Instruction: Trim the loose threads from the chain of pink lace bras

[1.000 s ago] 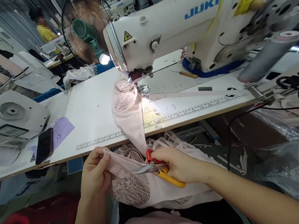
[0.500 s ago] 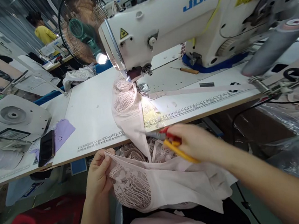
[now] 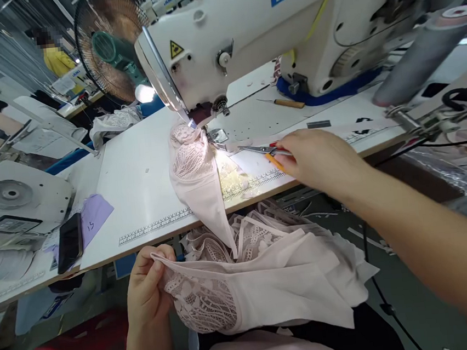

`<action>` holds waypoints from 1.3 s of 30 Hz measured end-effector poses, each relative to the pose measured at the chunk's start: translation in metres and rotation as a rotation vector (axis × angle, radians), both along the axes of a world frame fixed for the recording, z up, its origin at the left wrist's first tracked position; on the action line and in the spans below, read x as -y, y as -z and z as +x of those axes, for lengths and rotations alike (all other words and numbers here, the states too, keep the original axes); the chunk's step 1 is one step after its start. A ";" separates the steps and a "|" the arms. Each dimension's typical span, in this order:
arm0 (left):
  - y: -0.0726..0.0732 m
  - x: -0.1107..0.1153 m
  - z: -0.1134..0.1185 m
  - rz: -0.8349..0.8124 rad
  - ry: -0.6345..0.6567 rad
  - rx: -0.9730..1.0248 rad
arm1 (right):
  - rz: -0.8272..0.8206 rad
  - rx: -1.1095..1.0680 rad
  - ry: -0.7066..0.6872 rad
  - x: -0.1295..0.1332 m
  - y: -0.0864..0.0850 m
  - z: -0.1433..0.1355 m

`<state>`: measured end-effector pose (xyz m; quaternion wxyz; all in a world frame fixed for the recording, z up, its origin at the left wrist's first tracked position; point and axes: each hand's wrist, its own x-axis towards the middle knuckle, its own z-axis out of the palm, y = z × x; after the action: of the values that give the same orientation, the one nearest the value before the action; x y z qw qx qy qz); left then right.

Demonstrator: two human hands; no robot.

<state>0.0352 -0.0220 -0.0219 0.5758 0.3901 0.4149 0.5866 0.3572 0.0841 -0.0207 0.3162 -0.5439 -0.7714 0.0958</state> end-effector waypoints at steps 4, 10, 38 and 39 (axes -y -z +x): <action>0.000 0.001 -0.002 0.000 0.054 -0.009 | 0.086 -0.125 -0.399 0.068 0.002 -0.060; -0.003 0.004 -0.002 0.001 0.056 -0.042 | -0.310 -0.308 -0.596 0.113 0.030 -0.100; -0.010 0.013 0.000 0.044 -0.091 -0.138 | -0.213 -0.382 -0.369 0.141 0.026 -0.096; -0.009 0.013 0.000 0.041 -0.095 -0.139 | -0.201 -0.384 -0.367 0.142 0.027 -0.095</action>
<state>0.0351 -0.0350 -0.0129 0.5092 0.4215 0.4599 0.5930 0.2618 -0.0578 -0.0474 0.3786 -0.3957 -0.7694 0.3288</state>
